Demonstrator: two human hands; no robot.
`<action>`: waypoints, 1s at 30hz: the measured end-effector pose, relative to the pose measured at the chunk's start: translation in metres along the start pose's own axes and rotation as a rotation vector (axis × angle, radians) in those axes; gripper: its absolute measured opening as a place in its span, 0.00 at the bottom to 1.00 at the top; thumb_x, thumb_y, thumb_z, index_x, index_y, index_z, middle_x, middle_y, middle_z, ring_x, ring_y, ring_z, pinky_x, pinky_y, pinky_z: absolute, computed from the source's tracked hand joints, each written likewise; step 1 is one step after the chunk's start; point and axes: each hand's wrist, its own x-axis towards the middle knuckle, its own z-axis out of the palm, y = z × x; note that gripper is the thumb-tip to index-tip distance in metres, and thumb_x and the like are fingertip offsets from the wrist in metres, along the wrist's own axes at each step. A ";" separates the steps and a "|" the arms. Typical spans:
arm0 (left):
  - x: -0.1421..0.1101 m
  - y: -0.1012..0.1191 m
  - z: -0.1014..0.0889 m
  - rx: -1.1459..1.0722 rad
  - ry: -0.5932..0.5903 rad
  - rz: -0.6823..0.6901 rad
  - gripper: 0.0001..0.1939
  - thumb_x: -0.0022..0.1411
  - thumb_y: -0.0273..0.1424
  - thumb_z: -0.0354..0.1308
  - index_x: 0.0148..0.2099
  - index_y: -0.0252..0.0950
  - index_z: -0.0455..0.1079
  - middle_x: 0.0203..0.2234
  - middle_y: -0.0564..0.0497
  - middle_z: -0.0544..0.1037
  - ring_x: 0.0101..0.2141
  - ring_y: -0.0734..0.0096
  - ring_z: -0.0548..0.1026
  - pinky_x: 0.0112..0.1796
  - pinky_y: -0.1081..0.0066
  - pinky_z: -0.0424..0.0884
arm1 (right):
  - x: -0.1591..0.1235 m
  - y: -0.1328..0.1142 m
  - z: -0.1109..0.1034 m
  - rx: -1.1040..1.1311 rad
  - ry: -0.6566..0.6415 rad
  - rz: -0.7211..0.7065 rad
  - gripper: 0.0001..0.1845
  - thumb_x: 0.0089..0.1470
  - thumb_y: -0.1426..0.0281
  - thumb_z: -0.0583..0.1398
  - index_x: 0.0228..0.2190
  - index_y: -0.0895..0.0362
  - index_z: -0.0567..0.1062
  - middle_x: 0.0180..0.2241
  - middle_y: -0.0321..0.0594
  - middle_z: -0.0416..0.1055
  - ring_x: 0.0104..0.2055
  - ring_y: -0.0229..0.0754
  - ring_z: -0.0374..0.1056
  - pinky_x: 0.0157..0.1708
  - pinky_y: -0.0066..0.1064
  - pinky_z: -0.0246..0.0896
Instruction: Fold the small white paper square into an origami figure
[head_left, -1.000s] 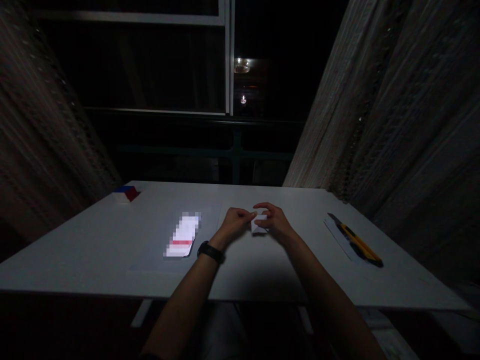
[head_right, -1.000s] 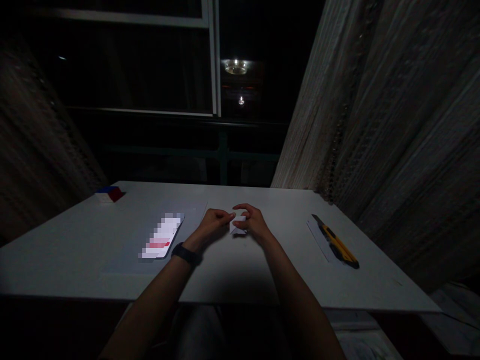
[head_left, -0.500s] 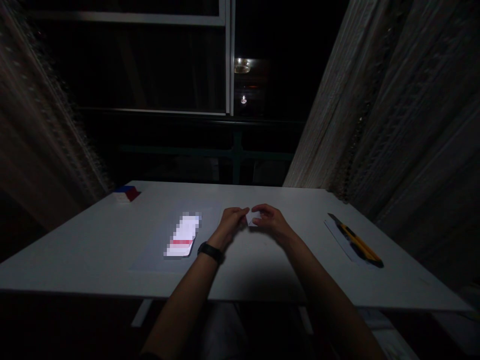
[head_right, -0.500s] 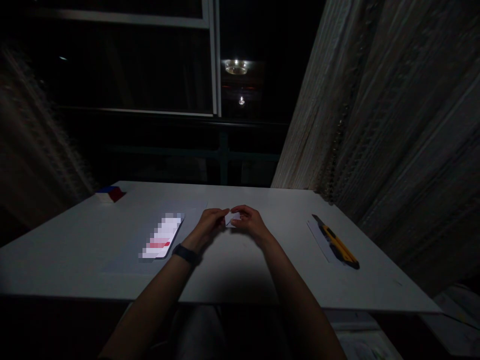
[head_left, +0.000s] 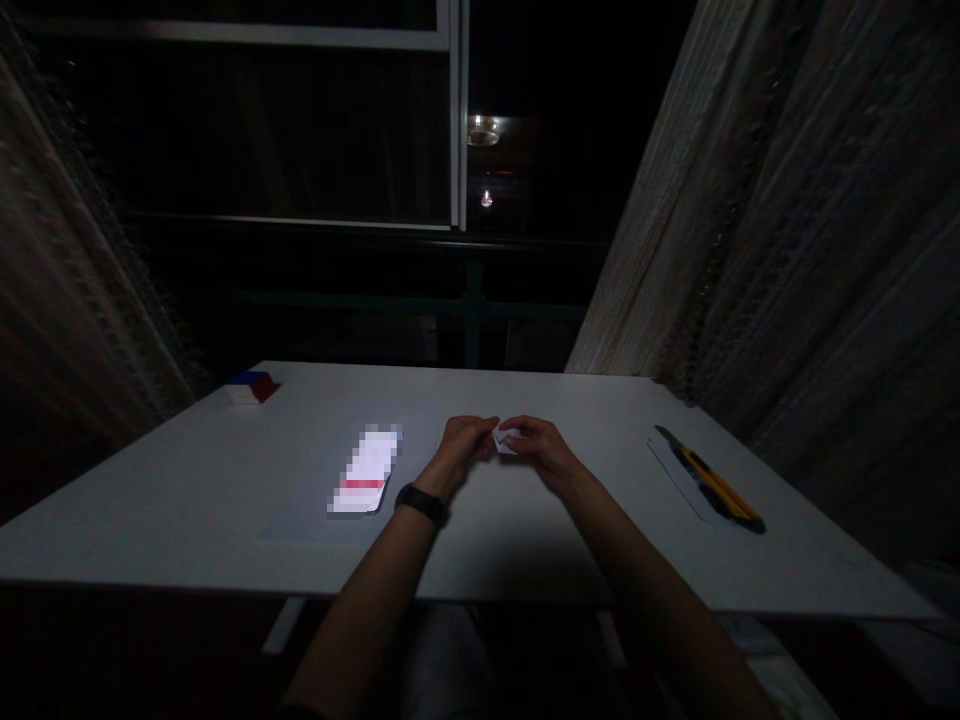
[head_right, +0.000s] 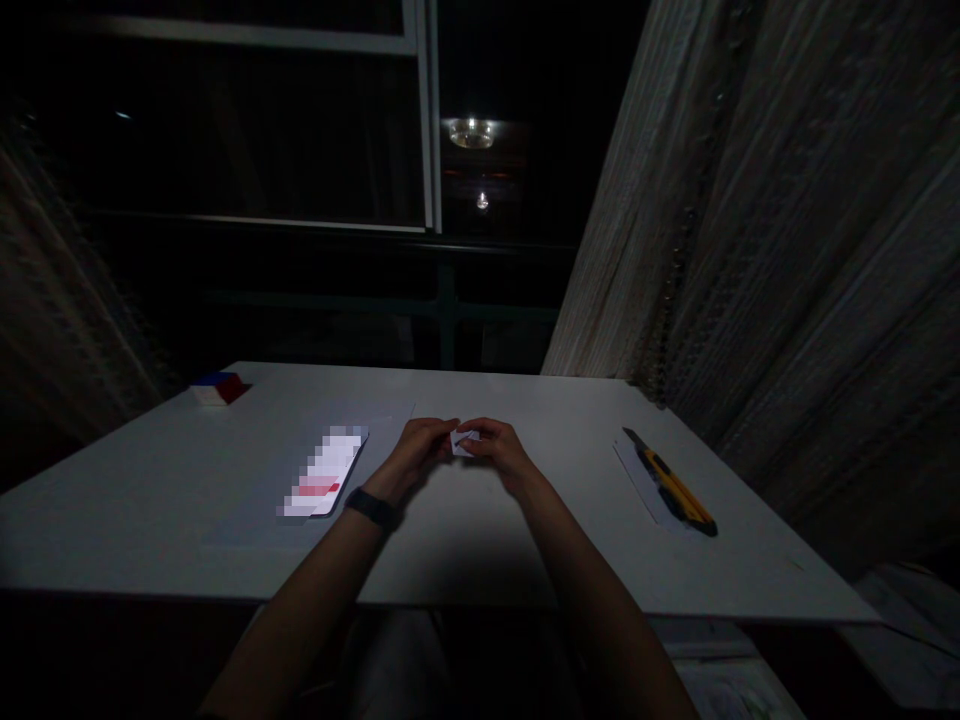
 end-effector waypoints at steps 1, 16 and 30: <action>0.000 0.000 0.000 0.007 0.001 0.000 0.15 0.43 0.38 0.62 0.20 0.31 0.66 0.13 0.53 0.66 0.15 0.80 0.63 0.19 0.75 0.57 | 0.000 0.000 0.000 -0.003 0.005 -0.002 0.16 0.32 0.70 0.68 0.29 0.55 0.77 0.26 0.35 0.72 0.28 0.36 0.65 0.30 0.30 0.59; 0.003 -0.004 -0.001 0.079 -0.034 0.052 0.19 0.42 0.43 0.62 0.18 0.31 0.65 0.13 0.52 0.66 0.16 0.79 0.62 0.19 0.75 0.56 | -0.001 0.000 0.000 -0.174 -0.069 -0.132 0.13 0.36 0.65 0.66 0.30 0.54 0.79 0.31 0.38 0.69 0.35 0.40 0.64 0.37 0.36 0.58; 0.002 -0.002 0.003 0.239 0.013 0.177 0.23 0.42 0.49 0.60 0.17 0.31 0.66 0.11 0.54 0.64 0.16 0.79 0.59 0.19 0.75 0.53 | 0.000 0.001 -0.001 -0.299 -0.074 -0.158 0.15 0.32 0.64 0.68 0.27 0.55 0.80 0.30 0.38 0.65 0.35 0.41 0.63 0.34 0.35 0.60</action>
